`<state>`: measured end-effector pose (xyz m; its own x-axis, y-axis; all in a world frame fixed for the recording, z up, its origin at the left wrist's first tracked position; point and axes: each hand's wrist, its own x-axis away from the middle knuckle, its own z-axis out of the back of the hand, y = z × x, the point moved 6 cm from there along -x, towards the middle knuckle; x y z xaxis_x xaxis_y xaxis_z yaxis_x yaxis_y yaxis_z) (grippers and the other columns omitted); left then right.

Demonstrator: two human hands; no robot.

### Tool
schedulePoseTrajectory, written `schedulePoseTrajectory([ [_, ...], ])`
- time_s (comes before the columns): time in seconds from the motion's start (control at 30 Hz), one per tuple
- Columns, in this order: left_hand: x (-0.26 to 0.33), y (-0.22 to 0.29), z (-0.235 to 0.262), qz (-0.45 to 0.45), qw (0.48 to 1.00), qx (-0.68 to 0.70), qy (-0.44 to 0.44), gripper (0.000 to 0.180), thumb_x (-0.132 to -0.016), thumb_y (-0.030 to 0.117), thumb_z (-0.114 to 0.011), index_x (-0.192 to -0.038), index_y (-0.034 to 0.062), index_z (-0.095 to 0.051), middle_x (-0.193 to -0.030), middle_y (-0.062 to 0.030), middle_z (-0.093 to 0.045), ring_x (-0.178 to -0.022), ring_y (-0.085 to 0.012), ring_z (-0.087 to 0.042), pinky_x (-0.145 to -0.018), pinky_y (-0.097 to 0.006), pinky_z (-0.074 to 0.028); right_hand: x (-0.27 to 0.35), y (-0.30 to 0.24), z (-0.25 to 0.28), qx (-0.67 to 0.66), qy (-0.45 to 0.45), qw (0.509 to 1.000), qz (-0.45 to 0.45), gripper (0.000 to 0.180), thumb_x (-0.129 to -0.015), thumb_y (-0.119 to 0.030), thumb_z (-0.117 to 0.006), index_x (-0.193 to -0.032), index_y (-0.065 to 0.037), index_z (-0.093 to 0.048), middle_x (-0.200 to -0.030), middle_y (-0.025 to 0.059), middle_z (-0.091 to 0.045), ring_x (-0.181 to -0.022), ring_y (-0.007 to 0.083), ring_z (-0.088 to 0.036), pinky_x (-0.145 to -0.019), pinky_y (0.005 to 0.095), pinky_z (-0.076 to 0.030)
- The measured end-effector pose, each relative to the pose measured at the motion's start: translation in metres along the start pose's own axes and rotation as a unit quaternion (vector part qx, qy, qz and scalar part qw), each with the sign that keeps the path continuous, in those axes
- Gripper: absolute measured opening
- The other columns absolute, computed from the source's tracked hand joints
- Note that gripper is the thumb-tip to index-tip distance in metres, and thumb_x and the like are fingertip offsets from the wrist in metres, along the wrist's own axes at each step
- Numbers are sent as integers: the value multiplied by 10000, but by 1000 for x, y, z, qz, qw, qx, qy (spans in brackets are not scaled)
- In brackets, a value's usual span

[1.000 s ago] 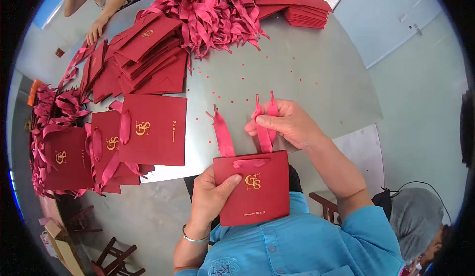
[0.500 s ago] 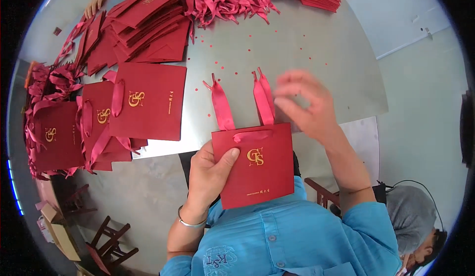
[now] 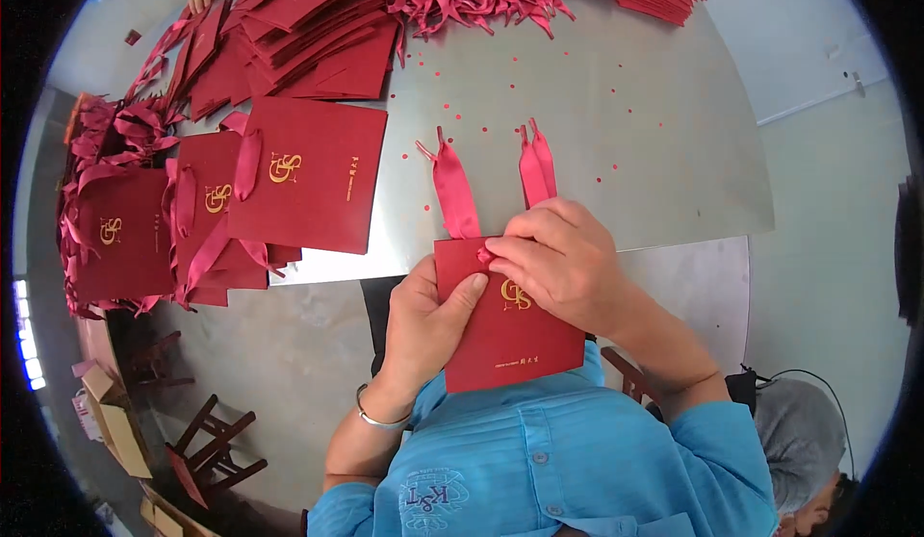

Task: Assembling and tying ribbons on red paper gift bags.

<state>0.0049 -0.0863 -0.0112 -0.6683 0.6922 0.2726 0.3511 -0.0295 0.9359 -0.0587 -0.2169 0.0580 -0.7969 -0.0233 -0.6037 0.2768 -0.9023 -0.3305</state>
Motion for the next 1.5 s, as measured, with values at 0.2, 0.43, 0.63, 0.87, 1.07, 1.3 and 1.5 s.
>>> schedulePoseTrajectory([
  [0.2, -1, -3, 1, -16, 999, -26, 16, 240, -926, 103, -630, -1116, -34, -578, -975, -66, -679, -851, -86, -610, -749, -250, -522, 0, -1, -6, 0, -3, 1000, 19, 225, -644, -50, -778, -823, -54, -643, -845, 46, -585, -758, 235, -573, -615, 333, -477],
  [0.43, -2, -1, 0, -21, 999, -15, 19, 230, -925, 110, -636, -1096, -35, -585, -964, -64, -681, -837, -82, -609, -731, -246, -521, 0, 12, -10, -103, -7, 994, -26, 206, -685, 0, -754, -812, -37, -596, -837, 73, -577, -694, 244, -560, -591, 337, -468],
  [0.63, -3, 1, 1, -21, 998, -48, 17, 227, -930, 117, -630, -1092, -35, -585, -961, -68, -684, -827, -79, -612, -718, -246, -523, 1, 16, -9, -136, -5, 990, -25, 205, -689, 12, -751, -802, -39, -587, -837, 77, -589, -692, 242, -566, -591, 337, -465],
  [0.87, -3, -2, 2, -21, 998, -56, 27, 225, -926, 117, -634, -1087, -33, -590, -941, -71, -691, -824, -82, -618, -728, -247, -521, -3, 16, -1, -116, -22, 993, -21, 177, -701, -1, -747, -823, -38, -625, -840, 70, -607, -714, 238, -582, -617, 344, -473],
  [1.07, -1, -6, 0, -28, 999, 6, 30, 226, -924, 113, -634, -1094, -30, -594, -947, -67, -693, -838, -83, -618, -747, -249, -516, 4, 55, 45, -122, 19, 976, -177, 85, -805, -28, -688, -889, -29, -683, -829, 54, -615, -701, 161, -577, -606, 303, -454],
  [1.3, 1, -8, 0, -70, 997, -25, 25, 213, -931, 74, -614, -1118, -21, -585, -986, -54, -681, -883, -83, -605, -798, -246, -504, 16, 64, 15, -204, -151, 893, -372, 117, -832, -85, -697, -760, -5, -650, -689, 3, -577, -593, 43, -492, -515, 227, -374],
  [1.5, 0, -16, 0, -93, 995, 1, 20, 200, -933, 63, -608, -1120, -6, -591, -1014, -38, -668, -914, -75, -591, -815, -246, -499, 16, 70, 5, -178, -111, 877, -432, 235, -796, -95, -714, -644, -14, -554, -559, -21, -520, -517, 25, -441, -451, 235, -338],
])
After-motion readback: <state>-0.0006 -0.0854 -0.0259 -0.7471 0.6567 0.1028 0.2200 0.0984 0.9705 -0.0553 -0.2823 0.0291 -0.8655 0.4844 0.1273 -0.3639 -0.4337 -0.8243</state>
